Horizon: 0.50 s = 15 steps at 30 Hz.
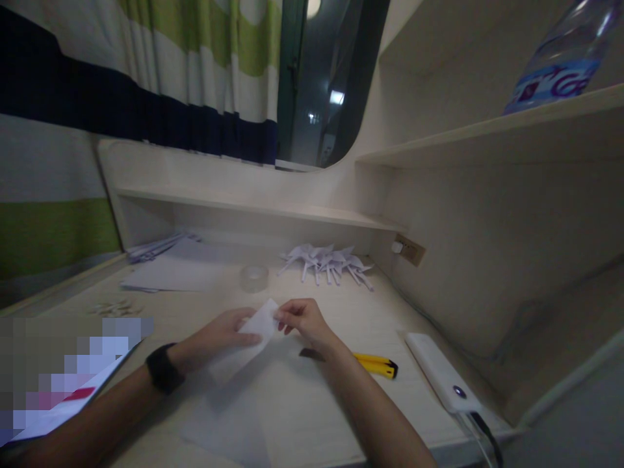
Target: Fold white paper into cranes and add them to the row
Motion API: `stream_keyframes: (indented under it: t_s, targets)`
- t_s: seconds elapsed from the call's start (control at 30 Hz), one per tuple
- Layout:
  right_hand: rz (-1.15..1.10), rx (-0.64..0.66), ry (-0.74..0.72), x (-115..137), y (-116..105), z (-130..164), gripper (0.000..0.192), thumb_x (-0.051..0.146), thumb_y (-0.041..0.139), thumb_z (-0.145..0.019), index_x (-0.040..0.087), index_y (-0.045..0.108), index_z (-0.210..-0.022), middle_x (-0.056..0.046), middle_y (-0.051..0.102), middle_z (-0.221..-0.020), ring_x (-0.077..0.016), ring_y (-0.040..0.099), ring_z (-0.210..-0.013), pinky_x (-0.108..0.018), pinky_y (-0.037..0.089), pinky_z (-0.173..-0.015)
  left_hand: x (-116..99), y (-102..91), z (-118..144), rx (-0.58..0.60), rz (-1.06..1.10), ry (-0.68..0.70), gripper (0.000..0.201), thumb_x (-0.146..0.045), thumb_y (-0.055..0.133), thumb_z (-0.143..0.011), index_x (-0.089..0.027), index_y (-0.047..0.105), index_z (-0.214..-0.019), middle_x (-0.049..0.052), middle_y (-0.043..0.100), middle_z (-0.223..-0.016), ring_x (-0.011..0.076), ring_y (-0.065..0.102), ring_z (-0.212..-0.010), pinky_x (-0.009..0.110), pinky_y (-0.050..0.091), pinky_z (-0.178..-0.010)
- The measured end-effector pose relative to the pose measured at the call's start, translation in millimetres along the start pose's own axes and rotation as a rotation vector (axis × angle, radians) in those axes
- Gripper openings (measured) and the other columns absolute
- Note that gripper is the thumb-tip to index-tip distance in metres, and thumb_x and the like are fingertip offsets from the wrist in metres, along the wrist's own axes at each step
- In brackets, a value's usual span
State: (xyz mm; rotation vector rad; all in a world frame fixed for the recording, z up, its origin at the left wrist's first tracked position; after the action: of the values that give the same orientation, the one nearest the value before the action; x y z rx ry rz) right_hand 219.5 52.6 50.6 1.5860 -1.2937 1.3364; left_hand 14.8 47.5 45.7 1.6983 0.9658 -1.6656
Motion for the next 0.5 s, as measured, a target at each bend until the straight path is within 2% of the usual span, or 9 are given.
stream_keyframes:
  t_s: [0.13,0.23,0.3,0.4,0.5]
  targets:
    - [0.005,0.051,-0.005,-1.9,-4.3,0.0,0.032,0.044,0.075,-0.065,0.013,0.069,-0.07,-0.002,0.064,-0.061,-0.0107,0.056,-0.054,-0.023,0.046,-0.052,1.2,-0.5,1.5,0.052,0.022,-0.065,0.04,-0.047,0.064,-0.076,-0.014,0.066,-0.099,0.011,0.07,-0.087,0.0208,0.064,-0.067,0.026,0.043,-0.055]
    - [0.012,0.139,0.003,-5.0,-4.6,0.6,0.029,0.042,0.075,-0.065,0.014,0.07,-0.071,-0.002,0.065,-0.063,-0.011,0.057,-0.055,-0.023,0.047,-0.053,1.3,0.4,2.0,0.111,0.037,-0.059,0.039,-0.046,0.066,-0.074,-0.014,0.067,-0.097,0.01,0.07,-0.088,0.0205,0.063,-0.069,0.025,0.043,-0.056]
    - [0.02,0.154,0.004,-6.9,-3.5,0.2,0.03,0.043,0.075,-0.064,0.014,0.071,-0.071,-0.002,0.066,-0.063,-0.0111,0.057,-0.055,-0.024,0.047,-0.053,1.3,0.1,2.1,0.129,0.03,-0.057,0.037,-0.044,0.069,-0.071,-0.015,0.068,-0.093,0.009,0.07,-0.087,0.0197,0.063,-0.069,0.025,0.043,-0.056]
    - [0.039,0.068,0.006,-8.6,-1.3,-1.8,0.033,0.046,0.075,-0.063,0.014,0.071,-0.069,-0.002,0.064,-0.059,-0.011,0.056,-0.053,-0.024,0.046,-0.051,1.1,-0.4,2.8,0.139,0.038,-0.088,0.034,-0.044,0.07,-0.071,-0.014,0.067,-0.088,0.008,0.069,-0.08,0.0182,0.062,-0.064,0.024,0.042,-0.054]
    - [0.06,-0.033,0.013,-10.1,1.2,-3.6,0.033,0.046,0.075,-0.061,0.014,0.07,-0.066,-0.001,0.063,-0.056,-0.0103,0.054,-0.05,-0.023,0.045,-0.049,2.7,0.8,2.4,0.088,0.072,-0.079,0.037,-0.041,0.072,-0.069,-0.014,0.063,-0.093,0.008,0.069,-0.082,0.0183,0.063,-0.064,0.026,0.044,-0.056]
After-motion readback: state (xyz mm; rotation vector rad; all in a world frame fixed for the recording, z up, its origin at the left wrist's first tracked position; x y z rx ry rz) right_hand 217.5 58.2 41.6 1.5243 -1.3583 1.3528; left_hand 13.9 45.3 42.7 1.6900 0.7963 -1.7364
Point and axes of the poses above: each hand's wrist, its own z-axis away from the middle knuckle, its own y-axis out of the palm, x = y × z, the point moved 1 cm from there along -z, towards the middle knuckle
